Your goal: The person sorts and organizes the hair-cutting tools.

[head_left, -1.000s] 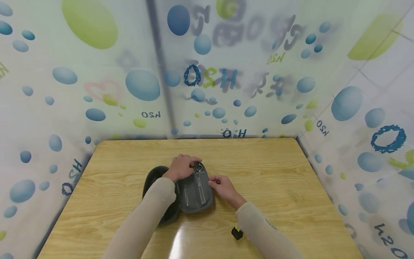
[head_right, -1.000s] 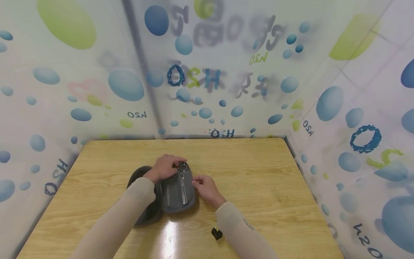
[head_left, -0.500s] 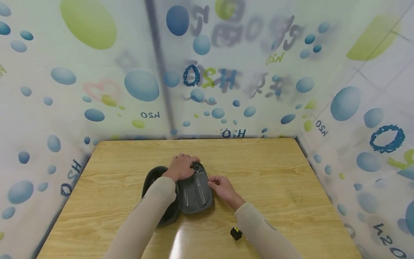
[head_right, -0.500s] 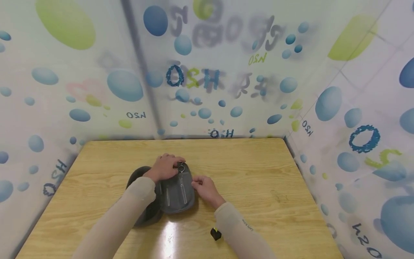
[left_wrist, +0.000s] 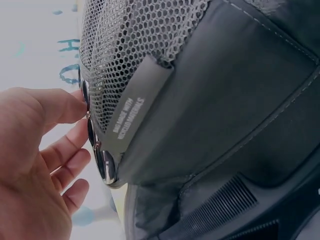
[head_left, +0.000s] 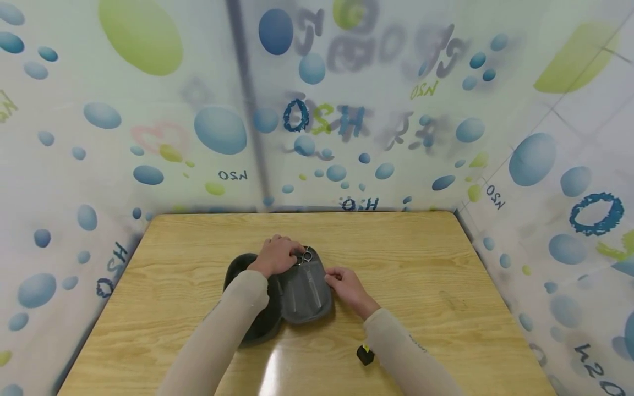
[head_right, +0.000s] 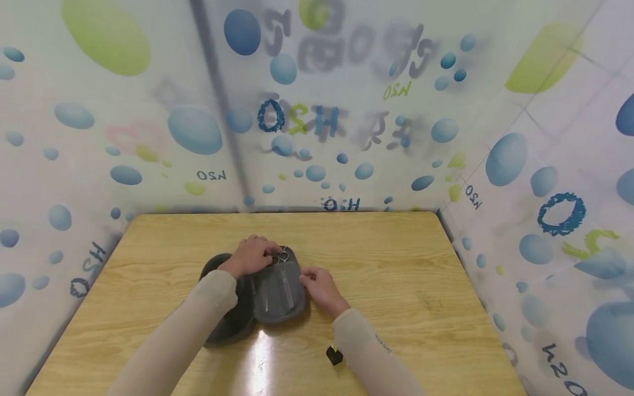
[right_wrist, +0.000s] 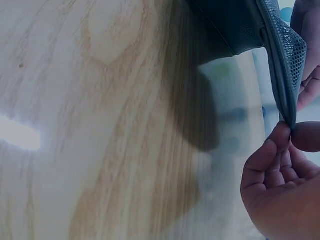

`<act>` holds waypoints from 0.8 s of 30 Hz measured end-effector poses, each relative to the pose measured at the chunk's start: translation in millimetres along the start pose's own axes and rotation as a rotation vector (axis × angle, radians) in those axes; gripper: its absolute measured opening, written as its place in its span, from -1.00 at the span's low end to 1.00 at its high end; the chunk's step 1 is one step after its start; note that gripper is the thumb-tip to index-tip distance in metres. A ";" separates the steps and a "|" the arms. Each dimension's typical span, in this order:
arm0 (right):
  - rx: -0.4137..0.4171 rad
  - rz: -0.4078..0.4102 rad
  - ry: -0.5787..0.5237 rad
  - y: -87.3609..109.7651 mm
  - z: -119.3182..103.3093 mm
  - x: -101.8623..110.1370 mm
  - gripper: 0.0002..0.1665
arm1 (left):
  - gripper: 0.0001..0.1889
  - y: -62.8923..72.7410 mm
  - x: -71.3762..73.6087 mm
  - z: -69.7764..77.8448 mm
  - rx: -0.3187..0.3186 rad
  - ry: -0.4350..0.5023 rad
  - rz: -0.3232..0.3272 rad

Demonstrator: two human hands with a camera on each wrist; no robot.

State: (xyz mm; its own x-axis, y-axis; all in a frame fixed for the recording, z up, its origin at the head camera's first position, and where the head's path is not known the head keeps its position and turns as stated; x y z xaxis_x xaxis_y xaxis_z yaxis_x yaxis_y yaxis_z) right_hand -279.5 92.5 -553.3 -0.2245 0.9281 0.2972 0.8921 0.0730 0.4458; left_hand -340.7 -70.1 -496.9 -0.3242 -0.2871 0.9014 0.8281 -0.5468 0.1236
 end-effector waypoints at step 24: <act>0.050 -0.040 -0.032 6.2 -21.6 5.9 -0.69 | -0.72 20.0 26.6 -28.8 0.067 0.059 0.141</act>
State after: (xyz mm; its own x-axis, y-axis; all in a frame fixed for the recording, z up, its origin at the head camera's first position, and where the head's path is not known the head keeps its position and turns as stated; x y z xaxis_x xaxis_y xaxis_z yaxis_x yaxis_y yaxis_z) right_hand -283.8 90.5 -530.5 -0.2481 0.9353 0.2522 0.9013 0.1274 0.4140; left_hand -345.9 -111.3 -482.5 -0.2268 -0.4041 0.8862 0.8955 -0.4443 0.0266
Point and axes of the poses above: each hand's wrist, its own y-axis away from the middle knuckle, its own x-axis out of the back of the hand, z = x × y, the point moved 9 cm from there along -y, towards the middle knuckle, and after that the axes turned 12 degrees about -x, right-handed, at the moved point
